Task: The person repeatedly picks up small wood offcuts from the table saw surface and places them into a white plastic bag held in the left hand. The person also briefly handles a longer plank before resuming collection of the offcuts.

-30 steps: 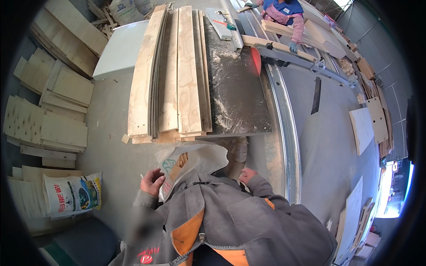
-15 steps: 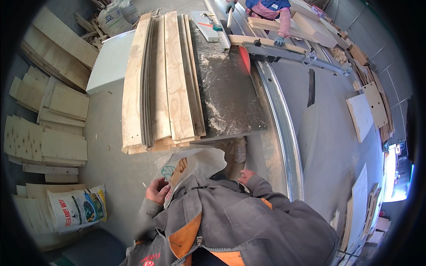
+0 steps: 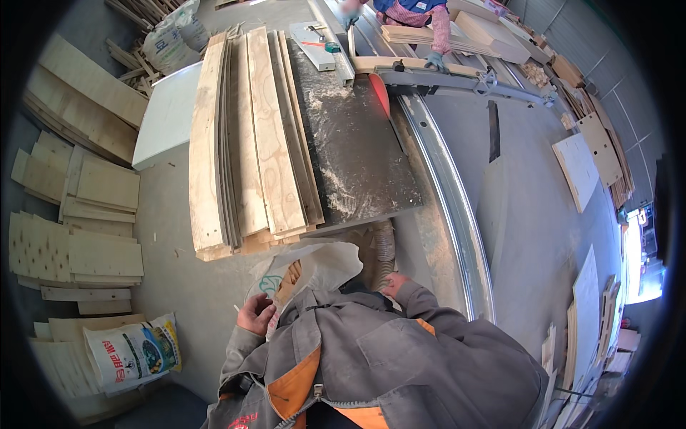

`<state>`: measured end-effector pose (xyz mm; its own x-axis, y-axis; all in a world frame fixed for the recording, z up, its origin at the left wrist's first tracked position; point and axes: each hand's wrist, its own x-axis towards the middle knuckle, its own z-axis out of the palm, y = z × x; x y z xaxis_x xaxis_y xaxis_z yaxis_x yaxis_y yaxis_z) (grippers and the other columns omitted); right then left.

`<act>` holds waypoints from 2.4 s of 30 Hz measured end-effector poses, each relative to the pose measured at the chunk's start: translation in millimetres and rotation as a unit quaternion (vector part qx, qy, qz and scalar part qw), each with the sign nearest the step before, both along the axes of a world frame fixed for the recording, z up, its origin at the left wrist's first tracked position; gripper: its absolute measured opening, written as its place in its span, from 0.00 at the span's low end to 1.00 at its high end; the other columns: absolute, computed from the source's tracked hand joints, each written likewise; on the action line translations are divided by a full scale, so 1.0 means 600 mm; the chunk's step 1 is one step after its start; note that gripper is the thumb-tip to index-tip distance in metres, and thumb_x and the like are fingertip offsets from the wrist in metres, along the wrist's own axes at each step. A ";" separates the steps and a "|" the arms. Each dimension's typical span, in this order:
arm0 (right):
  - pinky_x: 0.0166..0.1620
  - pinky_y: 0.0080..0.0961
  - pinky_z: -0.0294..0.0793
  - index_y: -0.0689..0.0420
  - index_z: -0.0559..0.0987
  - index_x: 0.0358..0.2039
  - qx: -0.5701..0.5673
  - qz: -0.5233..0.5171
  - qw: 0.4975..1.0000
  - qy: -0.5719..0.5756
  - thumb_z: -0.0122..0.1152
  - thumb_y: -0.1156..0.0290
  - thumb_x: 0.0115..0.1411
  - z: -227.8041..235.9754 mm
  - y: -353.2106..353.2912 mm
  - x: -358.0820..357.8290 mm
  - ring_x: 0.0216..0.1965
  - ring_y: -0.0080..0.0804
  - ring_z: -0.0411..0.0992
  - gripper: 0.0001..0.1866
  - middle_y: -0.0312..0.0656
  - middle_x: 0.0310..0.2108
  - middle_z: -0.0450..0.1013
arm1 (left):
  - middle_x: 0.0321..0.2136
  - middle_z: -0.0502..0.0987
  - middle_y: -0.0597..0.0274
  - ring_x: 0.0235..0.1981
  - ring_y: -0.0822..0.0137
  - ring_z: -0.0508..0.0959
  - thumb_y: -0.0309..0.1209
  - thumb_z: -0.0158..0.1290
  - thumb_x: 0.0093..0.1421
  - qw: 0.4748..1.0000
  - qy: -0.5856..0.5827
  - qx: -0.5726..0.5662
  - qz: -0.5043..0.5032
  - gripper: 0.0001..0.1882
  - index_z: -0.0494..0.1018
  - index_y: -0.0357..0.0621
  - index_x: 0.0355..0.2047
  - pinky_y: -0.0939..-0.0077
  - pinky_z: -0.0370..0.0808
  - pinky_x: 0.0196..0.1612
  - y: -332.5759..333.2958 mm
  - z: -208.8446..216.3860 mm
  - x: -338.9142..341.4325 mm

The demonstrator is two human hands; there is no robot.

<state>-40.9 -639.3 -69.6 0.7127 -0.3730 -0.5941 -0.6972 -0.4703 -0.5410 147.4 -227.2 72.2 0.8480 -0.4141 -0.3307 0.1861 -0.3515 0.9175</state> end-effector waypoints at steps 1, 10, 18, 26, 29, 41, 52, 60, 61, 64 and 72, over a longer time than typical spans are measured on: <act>0.45 0.30 0.75 0.58 0.72 0.48 0.004 0.000 1.000 -0.004 0.68 0.62 0.46 -0.004 -0.001 -0.001 0.39 0.38 0.76 0.29 0.47 0.37 0.77 | 0.36 0.79 0.54 0.38 0.67 0.78 0.26 0.56 0.55 1.000 -0.003 -0.001 -0.001 0.21 0.67 0.32 0.48 0.74 0.75 0.43 0.000 -0.003 0.000; 0.44 0.30 0.75 0.59 0.72 0.48 -0.002 0.013 1.000 -0.025 0.68 0.62 0.46 -0.011 0.003 0.002 0.39 0.39 0.76 0.29 0.48 0.37 0.76 | 0.36 0.78 0.54 0.38 0.67 0.78 0.26 0.57 0.55 1.000 0.000 -0.001 0.004 0.21 0.68 0.32 0.48 0.74 0.75 0.43 0.002 -0.016 -0.001; 0.46 0.31 0.74 0.58 0.72 0.49 -0.005 0.021 1.000 -0.020 0.67 0.61 0.46 -0.021 0.002 0.009 0.41 0.41 0.75 0.29 0.49 0.39 0.76 | 0.38 0.78 0.53 0.40 0.66 0.78 0.26 0.57 0.55 1.000 0.024 -0.003 0.007 0.22 0.67 0.32 0.49 0.74 0.75 0.44 -0.007 -0.009 -0.002; 0.47 0.31 0.73 0.58 0.72 0.49 0.009 0.020 1.000 -0.005 0.66 0.60 0.46 -0.017 0.002 0.016 0.43 0.41 0.75 0.29 0.49 0.41 0.75 | 0.38 0.78 0.52 0.40 0.66 0.78 0.27 0.57 0.55 1.000 0.020 0.011 -0.007 0.22 0.67 0.32 0.49 0.73 0.74 0.45 -0.013 -0.013 0.002; 0.47 0.31 0.73 0.58 0.72 0.49 0.007 0.020 1.000 -0.002 0.66 0.60 0.46 -0.020 0.002 0.017 0.43 0.41 0.75 0.30 0.49 0.41 0.75 | 0.38 0.78 0.52 0.40 0.66 0.78 0.27 0.58 0.55 1.000 0.020 0.010 -0.009 0.22 0.67 0.32 0.49 0.73 0.74 0.45 -0.013 -0.020 0.004; 0.47 0.31 0.74 0.59 0.72 0.49 0.026 0.009 1.000 0.008 0.66 0.60 0.46 0.006 0.006 0.032 0.42 0.40 0.75 0.30 0.49 0.40 0.76 | 0.38 0.78 0.52 0.41 0.65 0.78 0.27 0.58 0.54 0.999 0.021 0.021 -0.024 0.23 0.67 0.32 0.49 0.74 0.74 0.45 -0.025 -0.013 0.009; 0.48 0.32 0.73 0.58 0.73 0.48 0.022 0.014 1.000 -0.007 0.65 0.59 0.46 -0.012 0.001 0.028 0.44 0.43 0.74 0.29 0.49 0.42 0.75 | 0.39 0.78 0.52 0.41 0.65 0.78 0.27 0.58 0.55 0.999 0.024 0.030 -0.034 0.23 0.67 0.32 0.50 0.73 0.74 0.45 -0.030 -0.010 0.011; 0.49 0.32 0.72 0.57 0.73 0.48 0.009 0.015 1.000 -0.010 0.66 0.59 0.46 -0.020 -0.002 0.026 0.44 0.43 0.74 0.29 0.48 0.42 0.75 | 0.39 0.77 0.53 0.41 0.65 0.77 0.27 0.58 0.55 0.999 0.024 0.020 -0.044 0.23 0.67 0.33 0.49 0.73 0.74 0.45 -0.032 -0.025 0.010; 0.48 0.32 0.73 0.57 0.73 0.49 0.012 0.011 1.000 -0.006 0.66 0.60 0.45 -0.018 -0.002 0.026 0.44 0.42 0.74 0.29 0.48 0.42 0.75 | 0.39 0.77 0.53 0.41 0.66 0.77 0.27 0.58 0.55 0.998 0.021 0.024 -0.047 0.23 0.67 0.33 0.49 0.74 0.74 0.45 -0.034 -0.024 0.009; 0.47 0.31 0.73 0.57 0.73 0.49 0.018 0.003 1.000 0.000 0.66 0.61 0.45 -0.011 -0.003 0.026 0.42 0.41 0.75 0.29 0.48 0.40 0.76 | 0.38 0.77 0.54 0.41 0.66 0.77 0.27 0.58 0.54 0.998 0.016 0.029 -0.050 0.22 0.67 0.33 0.49 0.74 0.74 0.45 -0.042 -0.014 0.006; 0.45 0.30 0.74 0.59 0.72 0.49 0.018 0.012 1.000 -0.008 0.66 0.62 0.46 -0.008 -0.005 0.021 0.40 0.39 0.76 0.29 0.48 0.38 0.77 | 0.38 0.77 0.54 0.41 0.66 0.77 0.26 0.58 0.54 0.998 0.037 0.028 -0.045 0.22 0.67 0.33 0.49 0.74 0.74 0.45 -0.046 -0.019 0.001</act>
<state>-28.1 -642.3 -74.4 0.7309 -0.3335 -0.5955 -0.6767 -0.4672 -0.5690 147.9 -254.8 61.0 0.7809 -0.4668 -0.4150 0.2175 -0.4195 0.8813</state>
